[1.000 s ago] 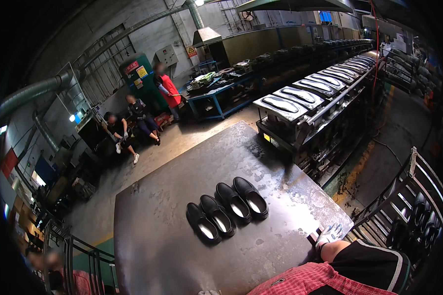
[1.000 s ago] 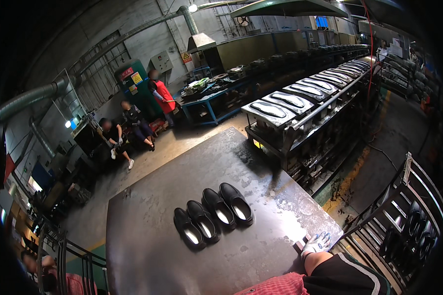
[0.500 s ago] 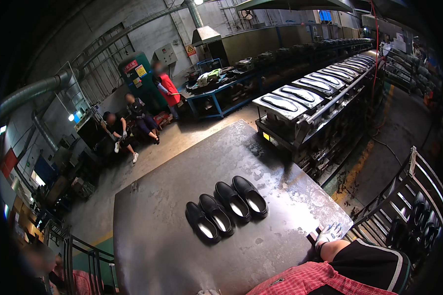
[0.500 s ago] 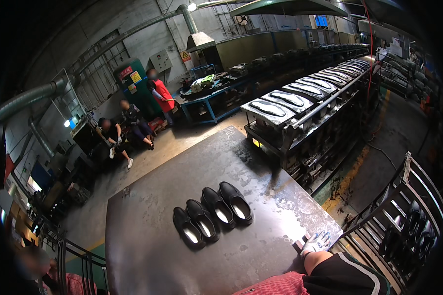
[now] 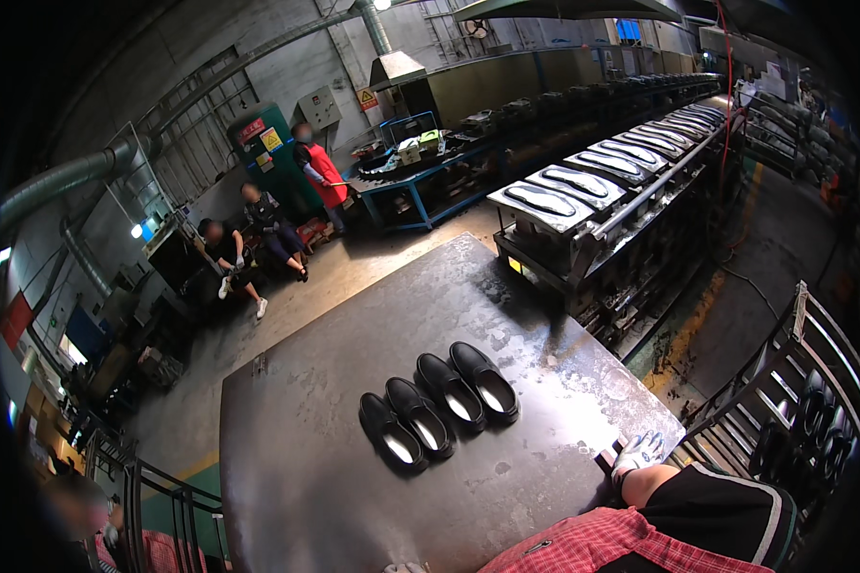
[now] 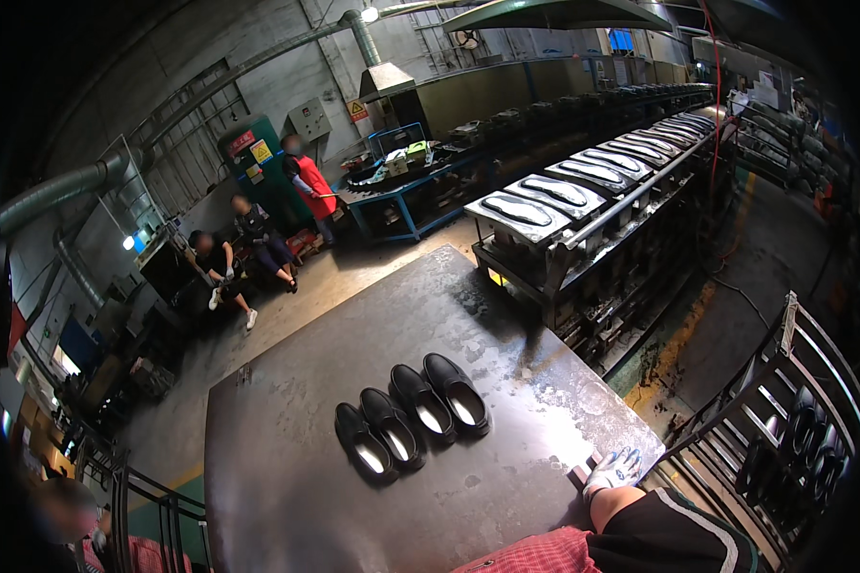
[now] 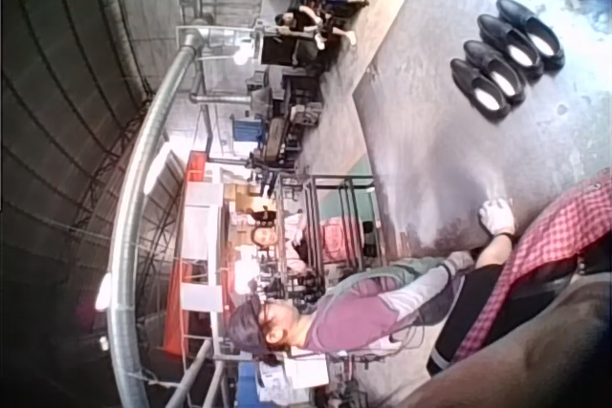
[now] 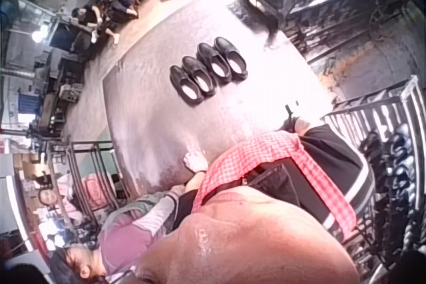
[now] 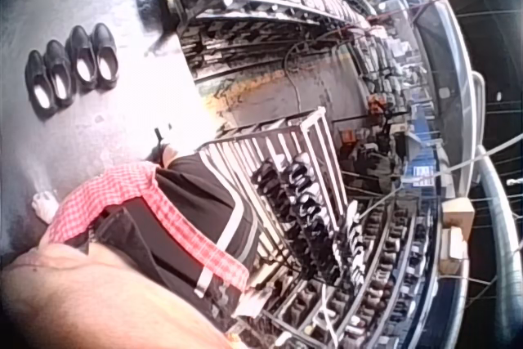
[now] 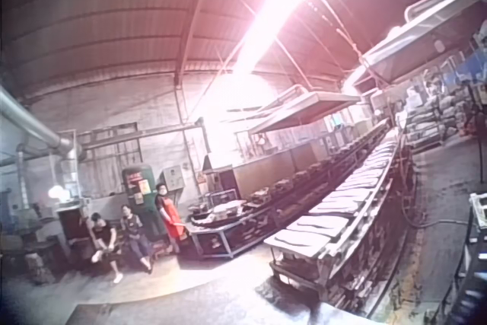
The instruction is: Inspecting and cleaning shoe soles in a manufacturing line.
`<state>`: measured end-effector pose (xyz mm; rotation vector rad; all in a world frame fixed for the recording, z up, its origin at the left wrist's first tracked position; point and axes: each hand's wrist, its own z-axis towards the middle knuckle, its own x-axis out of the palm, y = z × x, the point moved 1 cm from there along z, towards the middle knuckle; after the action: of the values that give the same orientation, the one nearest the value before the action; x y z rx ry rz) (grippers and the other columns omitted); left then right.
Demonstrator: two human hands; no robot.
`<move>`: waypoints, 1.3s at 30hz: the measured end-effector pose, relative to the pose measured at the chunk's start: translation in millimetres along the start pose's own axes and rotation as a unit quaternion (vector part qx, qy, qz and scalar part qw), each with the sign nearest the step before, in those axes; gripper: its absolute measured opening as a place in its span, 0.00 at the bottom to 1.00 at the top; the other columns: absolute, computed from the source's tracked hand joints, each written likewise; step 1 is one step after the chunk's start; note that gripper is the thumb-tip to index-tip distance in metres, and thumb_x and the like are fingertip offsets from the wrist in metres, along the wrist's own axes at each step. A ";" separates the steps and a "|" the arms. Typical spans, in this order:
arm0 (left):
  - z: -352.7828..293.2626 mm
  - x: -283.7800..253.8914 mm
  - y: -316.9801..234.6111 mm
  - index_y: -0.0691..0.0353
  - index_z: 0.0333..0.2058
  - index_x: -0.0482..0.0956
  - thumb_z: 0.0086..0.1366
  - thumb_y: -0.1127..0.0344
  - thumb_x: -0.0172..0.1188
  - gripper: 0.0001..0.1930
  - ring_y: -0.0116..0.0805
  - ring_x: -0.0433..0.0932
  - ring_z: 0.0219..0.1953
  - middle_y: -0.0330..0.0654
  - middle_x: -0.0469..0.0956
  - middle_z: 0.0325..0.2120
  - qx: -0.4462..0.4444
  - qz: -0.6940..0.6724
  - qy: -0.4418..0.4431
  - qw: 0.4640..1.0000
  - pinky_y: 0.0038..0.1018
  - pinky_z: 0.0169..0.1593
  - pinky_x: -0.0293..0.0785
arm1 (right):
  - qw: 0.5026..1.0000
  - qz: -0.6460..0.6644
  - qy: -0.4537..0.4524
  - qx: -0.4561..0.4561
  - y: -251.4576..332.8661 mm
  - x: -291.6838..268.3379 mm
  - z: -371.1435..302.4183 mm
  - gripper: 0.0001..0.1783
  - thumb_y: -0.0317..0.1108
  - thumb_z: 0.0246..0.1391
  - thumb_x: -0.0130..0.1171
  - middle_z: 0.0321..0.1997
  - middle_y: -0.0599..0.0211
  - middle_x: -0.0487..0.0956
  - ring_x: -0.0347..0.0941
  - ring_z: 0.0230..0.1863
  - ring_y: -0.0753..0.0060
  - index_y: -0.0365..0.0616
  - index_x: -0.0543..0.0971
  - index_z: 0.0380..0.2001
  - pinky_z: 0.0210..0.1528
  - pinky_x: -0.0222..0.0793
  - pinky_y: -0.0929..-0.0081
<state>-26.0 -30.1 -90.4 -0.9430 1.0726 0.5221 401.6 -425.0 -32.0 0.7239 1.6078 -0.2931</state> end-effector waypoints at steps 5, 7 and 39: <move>2.2 5.0 -3.9 0.52 0.38 0.83 0.67 0.44 0.48 0.21 0.47 0.68 0.54 0.46 0.77 0.46 -0.013 0.166 0.044 0.985 0.45 0.55 0.66 | 1.000 0.009 0.008 0.001 3.0 -8.0 -3.8 0.34 0.50 0.66 0.38 0.77 0.60 0.51 0.41 0.78 0.58 0.45 0.60 0.70 0.77 0.29 0.58; 2.8 6.1 -5.7 0.53 0.38 0.83 0.67 0.43 0.48 0.22 0.47 0.67 0.54 0.46 0.77 0.47 -0.013 0.188 0.055 0.981 0.45 0.55 0.65 | 1.000 0.010 0.002 0.002 2.2 -2.3 0.6 0.34 0.50 0.66 0.38 0.77 0.60 0.52 0.42 0.77 0.58 0.45 0.61 0.70 0.77 0.30 0.58; 42.3 -34.4 -39.9 0.60 0.59 0.71 0.65 0.58 0.49 0.25 0.46 0.82 0.40 0.50 0.71 0.58 0.187 0.302 0.325 0.877 0.42 0.28 0.78 | 0.994 0.020 -0.108 0.000 -14.3 49.0 -1.9 0.37 0.54 0.66 0.39 0.74 0.50 0.56 0.46 0.76 0.53 0.41 0.58 0.70 0.77 0.32 0.57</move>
<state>11.2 -12.5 -36.8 -0.4117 2.0308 0.4782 390.7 -421.0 -81.8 0.6996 1.3865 -0.3307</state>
